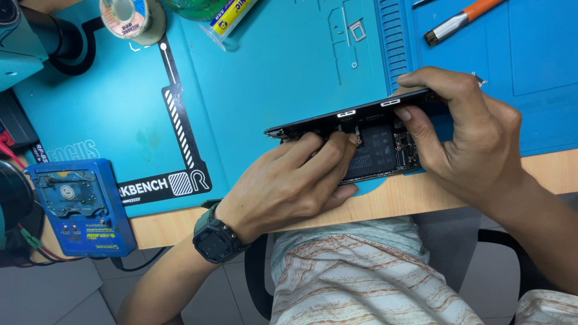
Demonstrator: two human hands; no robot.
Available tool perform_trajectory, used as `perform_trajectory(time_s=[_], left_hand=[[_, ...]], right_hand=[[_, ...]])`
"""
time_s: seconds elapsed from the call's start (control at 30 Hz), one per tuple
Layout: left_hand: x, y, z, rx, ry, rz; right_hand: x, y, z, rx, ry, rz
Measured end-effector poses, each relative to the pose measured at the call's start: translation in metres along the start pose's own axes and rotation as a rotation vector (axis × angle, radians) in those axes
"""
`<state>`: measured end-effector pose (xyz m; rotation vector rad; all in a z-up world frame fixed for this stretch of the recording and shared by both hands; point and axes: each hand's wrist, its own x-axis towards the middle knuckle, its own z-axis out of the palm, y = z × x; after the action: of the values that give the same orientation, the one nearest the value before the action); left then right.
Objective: The person works on the internal components of a disassembled smartphone, manipulating the motherboard and battery area. They then pick up a separate screen assembly and align it with the phone's chassis, attempting to connect the display to the main body.
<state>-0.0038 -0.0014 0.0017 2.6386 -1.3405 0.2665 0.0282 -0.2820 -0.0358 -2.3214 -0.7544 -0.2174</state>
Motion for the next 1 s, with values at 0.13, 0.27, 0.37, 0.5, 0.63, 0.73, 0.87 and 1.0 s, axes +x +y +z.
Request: perform_trajectory(time_s=[0.13, 0.27, 0.37, 0.5, 0.63, 0.73, 0.87, 1.0], left_hand=[[-0.004, 0.009, 0.006, 0.039, 0.024, -0.060], [0.001, 0.018, 0.004, 0.061, 0.048, -0.120], [0.002, 0.021, 0.004, 0.092, 0.053, -0.153], [0.001, 0.028, 0.005, 0.124, 0.059, -0.195], [-0.002, 0.029, 0.008, 0.128, 0.085, -0.188], [-0.005, 0.026, 0.010, 0.128, 0.083, -0.169], [-0.003, 0.022, 0.008, 0.070, 0.061, -0.165], [-0.002, 0.018, 0.006, 0.074, 0.056, -0.127]], right_hand=[[0.001, -0.002, 0.000, 0.015, 0.000, 0.001], [0.000, -0.002, 0.000, 0.009, 0.000, -0.009], [-0.003, 0.001, 0.001, -0.014, -0.001, -0.003], [-0.003, 0.000, 0.001, -0.010, -0.005, 0.007], [-0.001, -0.001, 0.000, -0.004, 0.005, -0.011], [0.000, -0.001, 0.001, -0.005, 0.003, -0.013], [-0.001, 0.001, 0.001, -0.014, 0.004, -0.015], [-0.001, 0.001, 0.001, -0.005, -0.001, -0.019]])
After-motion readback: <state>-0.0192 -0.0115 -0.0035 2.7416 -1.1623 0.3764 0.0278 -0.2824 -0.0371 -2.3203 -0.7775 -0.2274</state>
